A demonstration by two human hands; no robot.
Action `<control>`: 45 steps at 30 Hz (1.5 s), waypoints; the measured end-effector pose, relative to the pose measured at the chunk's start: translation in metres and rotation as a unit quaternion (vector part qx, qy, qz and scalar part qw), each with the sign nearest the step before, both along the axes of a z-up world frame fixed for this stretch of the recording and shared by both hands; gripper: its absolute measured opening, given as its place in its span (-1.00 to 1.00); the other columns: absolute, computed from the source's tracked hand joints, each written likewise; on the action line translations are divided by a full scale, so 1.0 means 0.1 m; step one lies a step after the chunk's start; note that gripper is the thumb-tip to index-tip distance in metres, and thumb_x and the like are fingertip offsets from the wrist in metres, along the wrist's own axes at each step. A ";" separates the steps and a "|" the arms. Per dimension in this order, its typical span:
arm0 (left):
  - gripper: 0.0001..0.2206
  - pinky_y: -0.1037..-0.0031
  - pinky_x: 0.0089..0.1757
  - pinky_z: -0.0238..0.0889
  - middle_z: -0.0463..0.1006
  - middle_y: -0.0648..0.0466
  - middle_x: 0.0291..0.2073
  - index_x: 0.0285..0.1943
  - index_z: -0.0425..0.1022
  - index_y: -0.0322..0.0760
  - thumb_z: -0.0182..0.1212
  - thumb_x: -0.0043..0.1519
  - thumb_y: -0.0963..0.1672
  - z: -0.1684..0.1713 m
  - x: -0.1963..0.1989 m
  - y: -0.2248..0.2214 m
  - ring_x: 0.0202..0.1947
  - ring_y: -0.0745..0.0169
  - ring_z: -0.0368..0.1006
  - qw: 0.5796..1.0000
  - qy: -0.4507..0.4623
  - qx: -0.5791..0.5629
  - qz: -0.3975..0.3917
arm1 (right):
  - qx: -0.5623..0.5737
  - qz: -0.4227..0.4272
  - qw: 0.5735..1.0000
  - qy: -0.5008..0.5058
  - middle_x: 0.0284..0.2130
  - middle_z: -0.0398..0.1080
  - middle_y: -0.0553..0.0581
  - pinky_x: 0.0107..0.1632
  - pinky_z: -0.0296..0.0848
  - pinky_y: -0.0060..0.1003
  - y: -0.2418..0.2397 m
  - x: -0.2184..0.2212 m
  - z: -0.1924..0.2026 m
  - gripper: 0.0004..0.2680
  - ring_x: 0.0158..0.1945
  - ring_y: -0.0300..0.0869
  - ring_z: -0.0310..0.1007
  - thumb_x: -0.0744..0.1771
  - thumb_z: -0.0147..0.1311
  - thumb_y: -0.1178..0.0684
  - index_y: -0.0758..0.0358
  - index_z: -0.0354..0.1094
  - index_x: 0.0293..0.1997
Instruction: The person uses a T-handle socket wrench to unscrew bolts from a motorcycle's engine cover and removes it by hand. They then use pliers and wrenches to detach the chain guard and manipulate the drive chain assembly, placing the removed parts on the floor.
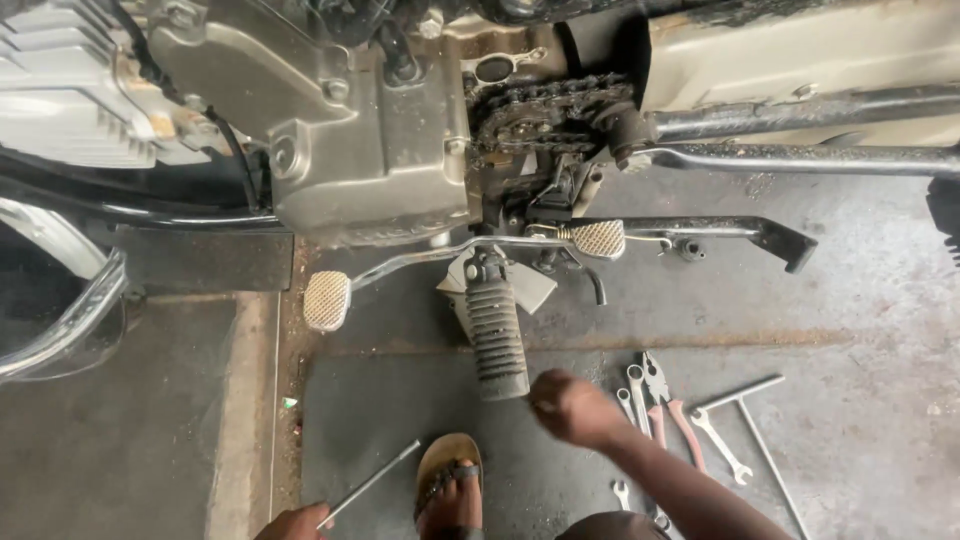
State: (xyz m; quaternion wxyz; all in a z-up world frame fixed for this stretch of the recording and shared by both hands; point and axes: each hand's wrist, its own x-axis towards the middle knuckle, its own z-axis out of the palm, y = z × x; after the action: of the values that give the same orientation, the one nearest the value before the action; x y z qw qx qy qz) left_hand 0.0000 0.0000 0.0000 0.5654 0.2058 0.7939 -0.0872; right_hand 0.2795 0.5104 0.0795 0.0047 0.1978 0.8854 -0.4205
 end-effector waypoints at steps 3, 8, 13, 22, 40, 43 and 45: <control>-0.78 0.37 -0.04 0.41 0.63 -0.05 -0.25 0.03 0.46 -0.17 0.08 0.23 -0.12 0.89 0.31 0.61 -0.12 0.16 0.59 0.998 0.059 0.013 -0.018 | 0.024 0.142 0.984 -0.109 -0.24 0.44 0.17 -0.12 0.51 -0.21 -0.39 -0.54 0.21 -0.90 -0.14 -0.02 0.45 0.37 -0.04 0.07 0.19 0.39 -0.19; -0.68 0.37 -0.02 0.38 0.65 0.00 -0.17 0.11 0.46 -0.13 0.07 0.15 -0.18 0.61 0.40 0.66 -0.05 0.16 0.57 0.982 0.153 0.064 -0.091 | 0.051 0.003 0.998 0.032 -0.18 0.44 0.23 -0.13 0.47 -0.08 -0.36 -0.30 0.07 -0.83 -0.15 0.13 0.45 0.28 0.01 0.09 0.22 0.37 -0.09; -0.62 0.37 -0.04 0.42 0.65 -0.05 -0.19 0.11 0.42 -0.11 0.22 0.07 -0.10 -0.60 0.15 0.17 -0.08 0.13 0.61 0.979 0.074 0.155 -0.113 | -0.103 -0.169 0.980 0.030 -0.25 0.44 0.18 -0.17 0.51 -0.22 -0.30 1.15 -0.05 -0.69 -0.24 -0.11 0.52 0.29 0.08 0.16 0.18 0.25 0.17; -0.59 0.06 0.01 0.24 0.58 -0.12 -0.17 0.14 0.35 0.03 0.31 0.11 -0.03 0.04 0.30 1.57 -0.03 -0.17 0.47 0.919 0.124 0.186 -0.324 | -0.003 -0.459 0.872 -0.170 -0.19 0.49 0.22 -0.13 0.52 -0.20 -0.36 3.48 -0.46 -0.80 -0.20 0.01 0.58 0.32 0.10 -0.07 0.26 0.45 -0.21; -0.76 0.09 -0.11 0.33 0.55 -0.23 -0.23 -0.08 0.40 -0.29 0.27 0.16 -0.10 1.21 2.94 4.09 -0.13 -0.25 0.47 0.928 0.154 0.334 -0.055 | 0.194 -0.339 0.910 -0.139 -0.18 0.47 0.12 0.00 0.52 -0.13 0.55 4.24 -2.16 -0.74 -0.07 0.03 0.50 0.21 0.14 -0.01 -0.05 0.45 -0.02; -0.67 0.08 -0.03 0.30 0.50 -0.29 -0.13 0.07 0.31 -0.31 0.26 0.17 -0.12 1.61 3.01 4.08 -0.04 -0.28 0.44 0.957 0.098 0.269 -0.048 | 0.202 -0.357 0.899 -0.151 -0.24 0.50 0.14 -0.04 0.56 -0.12 0.53 4.28 -2.27 -0.74 -0.13 0.00 0.57 0.25 0.10 0.02 -0.05 0.43 0.04; -0.57 0.10 0.00 0.27 0.50 -0.28 -0.09 0.15 0.29 -0.30 0.29 0.13 -0.11 1.74 2.99 4.03 0.00 -0.28 0.41 0.948 0.098 0.298 -0.060 | 0.186 -0.356 0.900 -0.167 -0.24 0.49 0.19 -0.06 0.56 -0.12 0.49 4.28 -1.98 -0.68 -0.15 0.03 0.56 0.17 0.20 0.01 0.01 0.44 0.01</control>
State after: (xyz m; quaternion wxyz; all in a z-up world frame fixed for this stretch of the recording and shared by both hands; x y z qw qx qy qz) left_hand 0.2986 0.4029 0.1745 0.3914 0.4024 0.8215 0.0996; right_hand 0.7078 0.5595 -0.1184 -0.0343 0.5644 0.8043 -0.1826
